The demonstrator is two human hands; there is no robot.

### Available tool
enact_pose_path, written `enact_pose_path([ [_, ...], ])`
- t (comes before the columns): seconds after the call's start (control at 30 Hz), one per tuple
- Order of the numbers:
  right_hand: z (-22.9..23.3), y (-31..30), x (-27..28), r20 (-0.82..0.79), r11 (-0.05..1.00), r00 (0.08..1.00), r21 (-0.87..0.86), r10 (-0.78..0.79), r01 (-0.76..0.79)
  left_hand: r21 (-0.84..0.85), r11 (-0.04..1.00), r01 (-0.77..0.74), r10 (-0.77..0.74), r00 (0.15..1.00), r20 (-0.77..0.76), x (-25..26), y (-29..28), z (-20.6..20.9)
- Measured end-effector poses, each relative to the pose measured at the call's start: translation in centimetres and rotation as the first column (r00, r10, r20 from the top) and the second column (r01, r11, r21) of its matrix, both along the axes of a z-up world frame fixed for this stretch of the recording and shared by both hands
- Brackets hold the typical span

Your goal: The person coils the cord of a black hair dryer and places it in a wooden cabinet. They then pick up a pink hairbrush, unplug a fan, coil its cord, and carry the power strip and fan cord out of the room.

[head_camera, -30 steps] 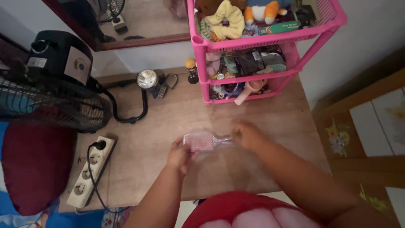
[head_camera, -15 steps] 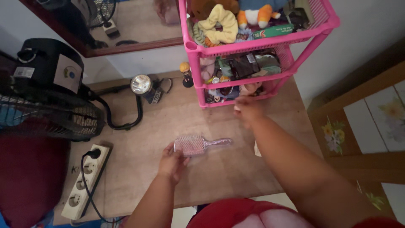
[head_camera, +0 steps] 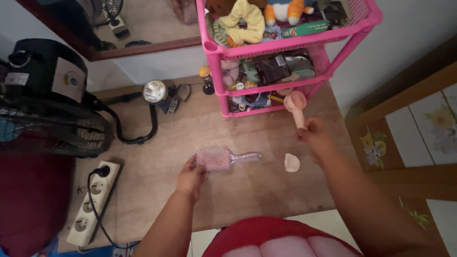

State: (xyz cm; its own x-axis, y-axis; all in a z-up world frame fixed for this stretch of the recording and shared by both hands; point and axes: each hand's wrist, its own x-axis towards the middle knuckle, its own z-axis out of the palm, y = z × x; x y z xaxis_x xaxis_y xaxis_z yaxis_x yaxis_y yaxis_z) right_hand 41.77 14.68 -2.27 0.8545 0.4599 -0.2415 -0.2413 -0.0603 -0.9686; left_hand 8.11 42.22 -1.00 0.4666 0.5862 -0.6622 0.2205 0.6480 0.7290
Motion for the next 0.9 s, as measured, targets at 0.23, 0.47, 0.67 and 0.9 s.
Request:
enact_pose_path([
  [0.23,-4.9,4.8,5.2,0.654,0.948,0.750,-0.290,0.098,0.129,-0.088,0.995,-0.055,0.054,0.998,-0.012,1.1,0.0,0.1],
  [0.47,-6.3,8.2,6.4,0.770,0.915,0.635,-0.301,0.067,0.268,-0.011,0.996,-0.087,0.087,0.996,-0.025,1.9,-0.7,1.2],
  [0.67,4.5,6.2,-1.6,0.891,0.915,0.409,-0.316,0.197,0.249,0.050,0.990,-0.130,0.129,0.991,0.017,2.6,-1.4,2.2],
  [0.9,7.4,4.7,-7.4,0.490,0.664,0.449,-0.590,0.747,-0.460,-0.028,0.994,-0.105,0.109,0.977,0.181,6.6,-3.0,4.0],
])
